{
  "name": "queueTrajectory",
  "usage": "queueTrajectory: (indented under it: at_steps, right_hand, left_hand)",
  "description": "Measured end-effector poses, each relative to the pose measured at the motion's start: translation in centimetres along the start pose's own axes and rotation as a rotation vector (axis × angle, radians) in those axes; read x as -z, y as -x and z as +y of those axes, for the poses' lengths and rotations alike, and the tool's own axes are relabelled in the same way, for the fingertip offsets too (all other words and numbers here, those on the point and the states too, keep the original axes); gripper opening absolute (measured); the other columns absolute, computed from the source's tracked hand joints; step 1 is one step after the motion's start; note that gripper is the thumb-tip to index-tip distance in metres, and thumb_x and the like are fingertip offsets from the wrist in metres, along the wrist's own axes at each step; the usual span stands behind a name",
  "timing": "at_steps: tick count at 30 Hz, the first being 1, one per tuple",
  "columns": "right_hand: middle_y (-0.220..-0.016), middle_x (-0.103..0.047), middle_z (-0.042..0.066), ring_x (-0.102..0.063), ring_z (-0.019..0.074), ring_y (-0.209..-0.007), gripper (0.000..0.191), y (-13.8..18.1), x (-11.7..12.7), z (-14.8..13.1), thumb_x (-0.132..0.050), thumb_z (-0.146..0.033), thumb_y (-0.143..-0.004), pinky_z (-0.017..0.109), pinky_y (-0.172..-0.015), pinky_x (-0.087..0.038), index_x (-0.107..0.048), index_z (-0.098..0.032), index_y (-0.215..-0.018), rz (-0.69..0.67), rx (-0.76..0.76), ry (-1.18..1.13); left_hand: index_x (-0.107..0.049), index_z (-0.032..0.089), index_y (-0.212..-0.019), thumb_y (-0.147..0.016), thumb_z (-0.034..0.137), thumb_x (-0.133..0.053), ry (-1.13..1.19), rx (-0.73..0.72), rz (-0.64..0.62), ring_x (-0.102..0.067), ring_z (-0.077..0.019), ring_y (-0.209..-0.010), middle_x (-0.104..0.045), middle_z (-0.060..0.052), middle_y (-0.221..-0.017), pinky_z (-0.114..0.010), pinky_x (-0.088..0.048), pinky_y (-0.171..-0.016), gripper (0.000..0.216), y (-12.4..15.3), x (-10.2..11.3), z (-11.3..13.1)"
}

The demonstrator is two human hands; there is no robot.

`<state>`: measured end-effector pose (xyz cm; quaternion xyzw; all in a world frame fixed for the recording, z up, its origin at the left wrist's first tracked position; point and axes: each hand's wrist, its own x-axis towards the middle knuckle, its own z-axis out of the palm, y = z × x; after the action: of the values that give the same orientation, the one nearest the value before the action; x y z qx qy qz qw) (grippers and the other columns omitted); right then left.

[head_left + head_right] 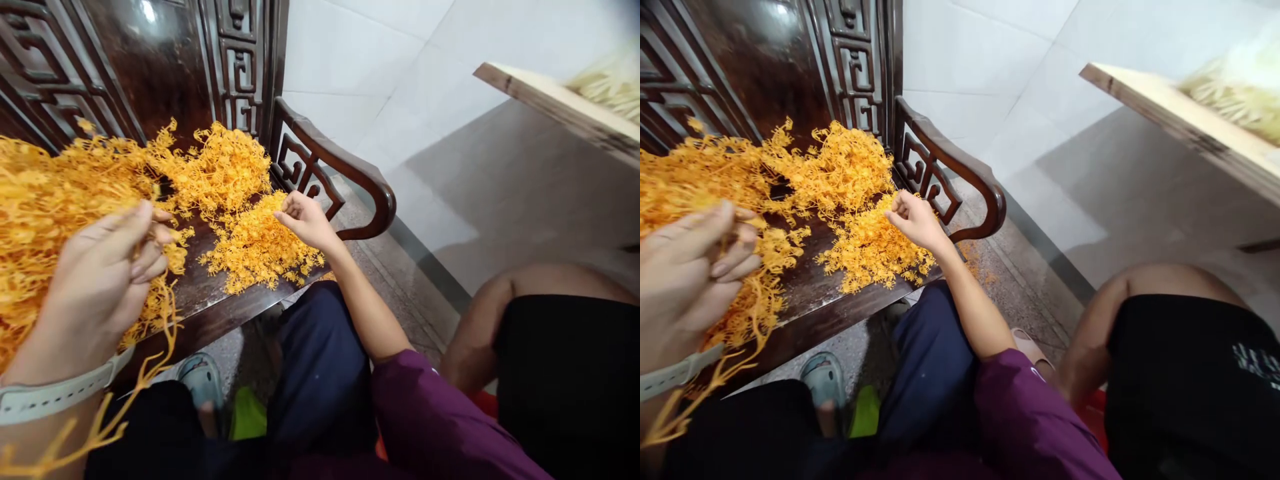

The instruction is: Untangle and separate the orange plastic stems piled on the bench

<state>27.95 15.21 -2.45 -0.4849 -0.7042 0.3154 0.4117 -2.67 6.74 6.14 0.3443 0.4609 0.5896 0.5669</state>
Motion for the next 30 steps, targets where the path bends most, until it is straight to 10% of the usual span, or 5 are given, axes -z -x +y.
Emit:
queueTrajectory:
  at_steps: [6, 13, 18, 30]
  right_hand:
    - [-0.117, -0.067, 0.01, -0.061, 0.0199, -0.095, 0.027, -0.2, -0.3, 0.2, -0.072, -0.038, -0.095, 0.038, -0.086, -0.052, -0.064, -0.02, -0.113, -0.005, 0.101, 0.281]
    - [-0.108, -0.074, 0.004, -0.068, 0.0152, -0.097, 0.03, 2.5, -3.1, -6.2, -0.071, -0.048, -0.105, 0.031, -0.086, -0.053, -0.076, -0.019, -0.115, -0.247, 0.368, -0.305]
    - [-0.08, -0.064, -0.002, -0.059, 0.0096, -0.073, 0.031, 2.7, -4.3, -6.4, -0.079, -0.042, -0.101, 0.025, -0.071, -0.048, -0.07, -0.016, -0.087, -0.328, 0.224, -0.595]
    - [-0.075, -0.046, -0.005, -0.033, 0.0039, -0.052, 0.041, 3.7, -6.3, -7.7, -0.074, -0.049, -0.102, 0.02, -0.051, -0.03, -0.057, -0.018, -0.081, -0.584, 0.207, -1.161]
  left_hand:
    - [-0.08, 0.013, -0.087, -0.078, 0.028, -0.09, -0.226, 0.134, -0.073, -0.031, -0.0033, -0.043, -0.055, 0.001, -0.057, -0.018, -0.017, -0.042, 0.021, 0.2, -2.1, -2.8]
    - [-0.069, 0.016, -0.073, -0.086, 0.041, -0.083, -0.571, -0.042, -0.357, -0.029, -0.0083, -0.051, -0.04, 0.006, -0.055, -0.025, -0.02, -0.048, 0.031, 0.4, -2.5, -5.0]
    - [-0.07, 0.015, -0.081, -0.099, 0.041, -0.07, -0.694, -0.184, -0.572, -0.046, -0.0133, -0.066, -0.056, 0.001, -0.071, -0.027, -0.037, -0.062, 0.032, 0.4, -2.5, -4.9]
    - [-0.067, 0.018, -0.072, -0.1, 0.048, -0.078, -0.33, -0.207, -0.846, -0.044, -0.0115, -0.062, -0.053, 0.002, -0.067, -0.026, -0.035, -0.058, 0.043, 1.2, -2.6, -3.7]
